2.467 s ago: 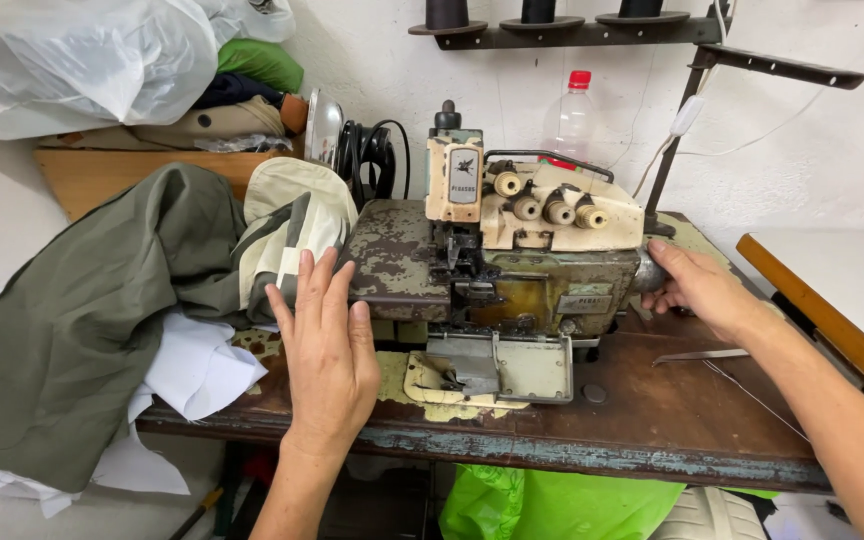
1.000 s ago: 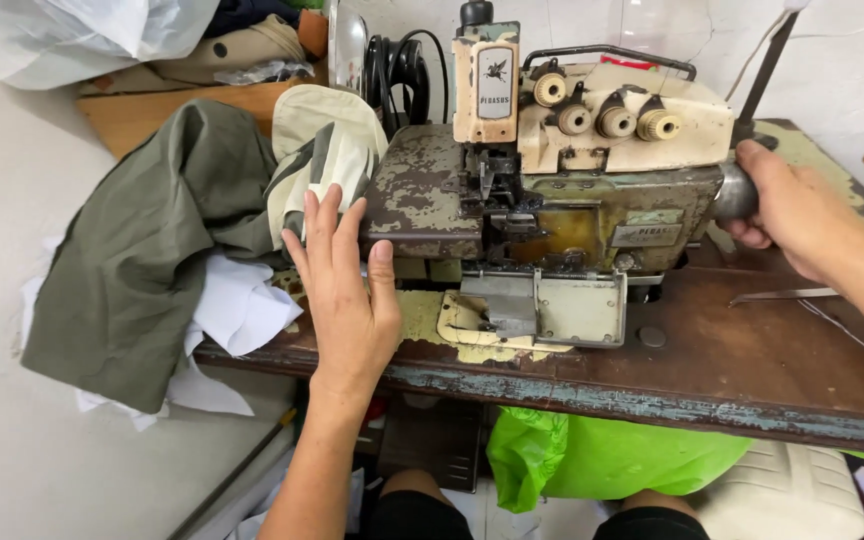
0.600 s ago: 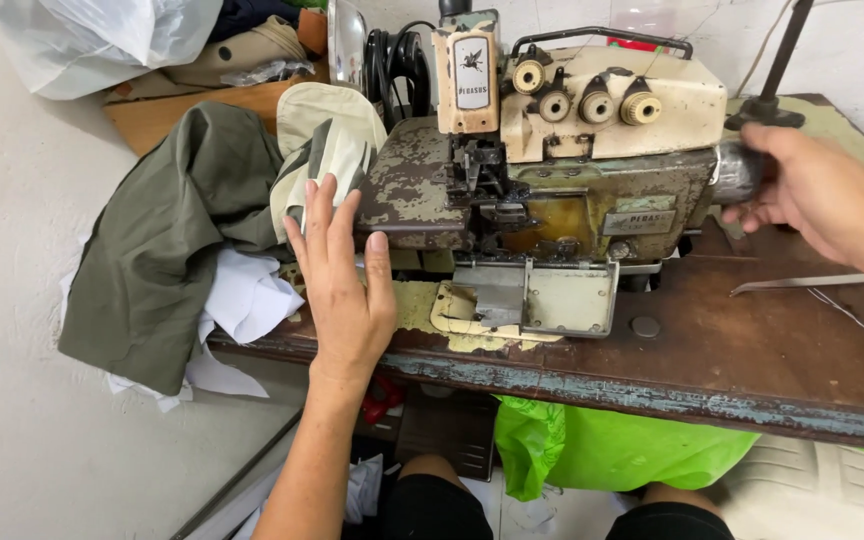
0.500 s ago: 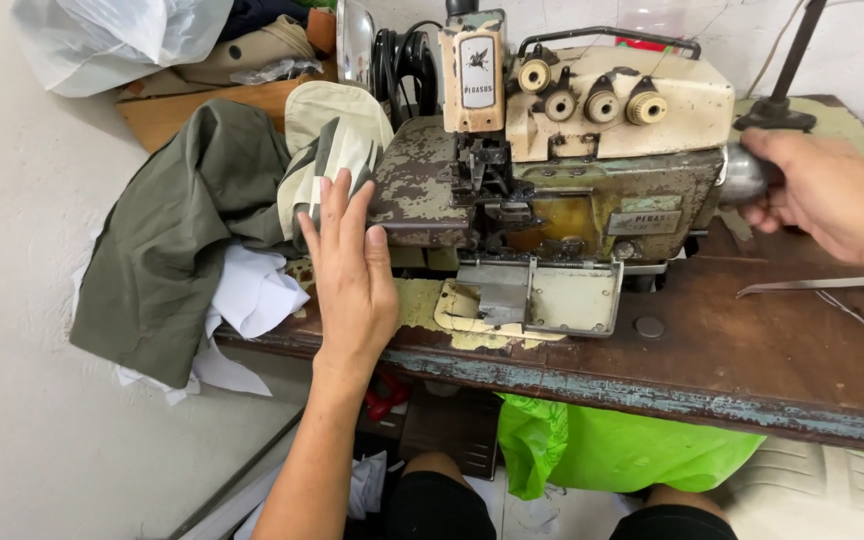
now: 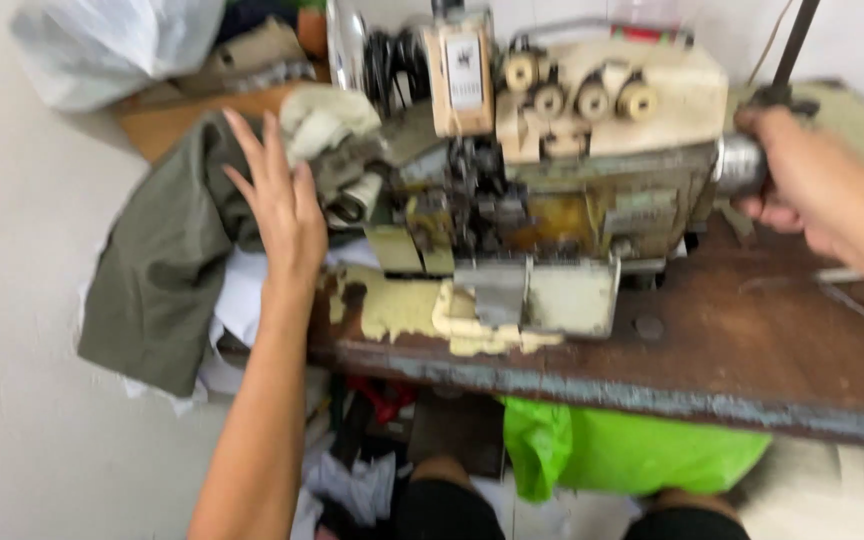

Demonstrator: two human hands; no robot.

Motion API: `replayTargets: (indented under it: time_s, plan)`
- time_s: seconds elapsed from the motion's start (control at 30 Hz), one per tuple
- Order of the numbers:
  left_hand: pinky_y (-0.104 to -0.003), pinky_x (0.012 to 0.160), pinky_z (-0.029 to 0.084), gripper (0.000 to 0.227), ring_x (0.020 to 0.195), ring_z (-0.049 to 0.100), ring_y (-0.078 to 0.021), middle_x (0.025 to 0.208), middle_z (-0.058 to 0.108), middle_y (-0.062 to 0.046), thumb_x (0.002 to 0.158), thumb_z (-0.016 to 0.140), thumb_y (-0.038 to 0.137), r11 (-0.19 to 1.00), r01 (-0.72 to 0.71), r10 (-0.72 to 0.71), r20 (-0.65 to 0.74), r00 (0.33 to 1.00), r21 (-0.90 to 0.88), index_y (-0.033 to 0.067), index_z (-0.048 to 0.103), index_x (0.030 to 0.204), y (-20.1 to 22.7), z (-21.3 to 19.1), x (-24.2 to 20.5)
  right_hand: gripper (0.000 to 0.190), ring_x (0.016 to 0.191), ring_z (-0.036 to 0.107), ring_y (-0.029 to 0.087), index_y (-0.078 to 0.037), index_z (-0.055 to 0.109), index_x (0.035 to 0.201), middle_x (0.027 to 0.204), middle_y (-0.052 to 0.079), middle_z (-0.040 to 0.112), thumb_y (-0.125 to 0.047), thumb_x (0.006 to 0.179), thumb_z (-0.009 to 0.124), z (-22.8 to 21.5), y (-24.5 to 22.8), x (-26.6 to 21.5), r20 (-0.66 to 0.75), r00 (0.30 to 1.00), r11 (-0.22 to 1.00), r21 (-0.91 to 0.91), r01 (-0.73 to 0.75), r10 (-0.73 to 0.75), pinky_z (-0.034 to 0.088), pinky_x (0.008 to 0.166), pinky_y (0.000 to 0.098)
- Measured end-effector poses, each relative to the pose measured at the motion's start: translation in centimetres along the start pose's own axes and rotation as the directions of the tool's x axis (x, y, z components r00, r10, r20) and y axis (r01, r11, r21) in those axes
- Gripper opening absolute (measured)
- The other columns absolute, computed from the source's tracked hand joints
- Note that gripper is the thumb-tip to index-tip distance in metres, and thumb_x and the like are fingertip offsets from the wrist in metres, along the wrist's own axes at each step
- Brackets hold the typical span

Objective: Preparing and adjusting an overlock sewing machine for sewing fabric edges

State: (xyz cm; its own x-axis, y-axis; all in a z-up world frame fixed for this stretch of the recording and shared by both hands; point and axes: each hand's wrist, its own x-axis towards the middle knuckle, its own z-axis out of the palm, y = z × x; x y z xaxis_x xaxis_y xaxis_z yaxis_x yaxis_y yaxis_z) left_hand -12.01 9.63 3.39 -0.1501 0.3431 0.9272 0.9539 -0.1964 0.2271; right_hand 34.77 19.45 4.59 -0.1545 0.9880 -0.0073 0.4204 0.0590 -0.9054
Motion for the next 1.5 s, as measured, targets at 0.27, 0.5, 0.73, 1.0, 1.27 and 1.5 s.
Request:
replayTargets:
  time_s: [0.27, 0.5, 0.73, 1.0, 1.27, 1.5]
  plan:
    - [-0.057, 0.135, 0.007, 0.057, 0.164, 0.001, -0.0355, 0.172, -0.003, -0.016, 0.118, 0.033, 0.034, 0.965, 0.200, -0.173, 0.158, 0.972, -0.171, 0.0031, 0.025, 0.165, 1.4, -2.7, -1.8, 0.055, 0.078, 0.061, 0.032, -0.020, 0.042, 0.160, 0.118, 0.012, 0.060, -0.038, 0.108, 0.045, -3.0, 11.0, 7.1, 0.002, 0.965, 0.912, 0.327, 0.246, -0.261, 0.047, 0.061, 0.0356]
    - [-0.071, 0.128, 0.011, 0.047, 0.161, 0.012, -0.0484, 0.171, 0.003, -0.026, 0.113, 0.039, 0.022, 0.905, 0.415, -0.378, 0.266, 0.887, -0.099, 0.0011, 0.034, 0.154, 4.1, -6.0, -4.6, 0.049, 0.103, 0.053, 0.021, -0.014, 0.041, 0.161, 0.151, 0.005, 0.054, -0.030, 0.114, 0.035, -2.4, 9.1, 4.3, 0.013, 0.979, 0.960, 0.197, 0.197, -0.204, 0.041, 0.054, 0.0329]
    - [-0.076, 0.124, 0.021, 0.037, 0.155, 0.027, -0.0514, 0.163, 0.024, -0.031, 0.105, 0.043, 0.008, 0.875, 0.484, -0.462, 0.345, 0.817, 0.024, -0.0007, 0.049, 0.141, 3.1, -6.0, -2.3, 0.009, 0.065, 0.049, 0.016, -0.027, 0.054, 0.108, 0.084, 0.001, 0.054, -0.035, 0.104, 0.054, -5.6, 7.9, 6.6, -0.149, 0.817, 0.828, 0.033, -0.559, 0.557, 0.035, 0.046, 0.0373]
    - [-0.067, 0.119, 0.021, 0.038, 0.148, 0.038, -0.0503, 0.160, 0.034, -0.034, 0.099, 0.054, 0.007, 0.871, 0.470, -0.490, 0.318, 0.812, 0.144, -0.0007, 0.059, 0.136, 2.2, -5.0, -2.7, 0.025, 0.095, 0.066, 0.021, -0.020, 0.061, 0.119, 0.109, 0.001, 0.068, -0.040, 0.113, 0.048, -5.6, 3.4, 3.7, -0.140, 0.640, 0.632, -0.098, -0.769, 0.756, 0.055, 0.077, 0.0400]
    - [-0.065, 0.118, 0.023, 0.039, 0.147, 0.042, -0.0464, 0.158, 0.039, -0.031, 0.098, 0.054, 0.013, 0.865, 0.431, -0.497, 0.322, 0.806, 0.255, 0.0046, 0.059, 0.137, 1.7, -4.0, -2.4, 0.032, 0.115, 0.065, 0.018, -0.020, 0.057, 0.139, 0.129, 0.003, 0.066, -0.040, 0.116, 0.049, -3.4, 2.1, 0.3, -0.174, 0.766, 0.782, 0.048, -0.621, 0.619, 0.050, 0.098, 0.0404]
    - [-0.064, 0.118, 0.023, 0.041, 0.149, 0.039, -0.0444, 0.160, 0.038, -0.029, 0.099, 0.053, 0.015, 0.858, 0.419, -0.507, 0.358, 0.784, 0.298, 0.0070, 0.058, 0.138, 1.4, -4.0, -2.5, 0.034, 0.120, 0.066, 0.017, -0.016, 0.057, 0.142, 0.130, 0.004, 0.067, -0.036, 0.116, 0.051, -0.5, -3.1, -0.6, -0.223, 0.795, 0.824, 0.102, -0.557, 0.564, 0.048, 0.104, 0.0433]
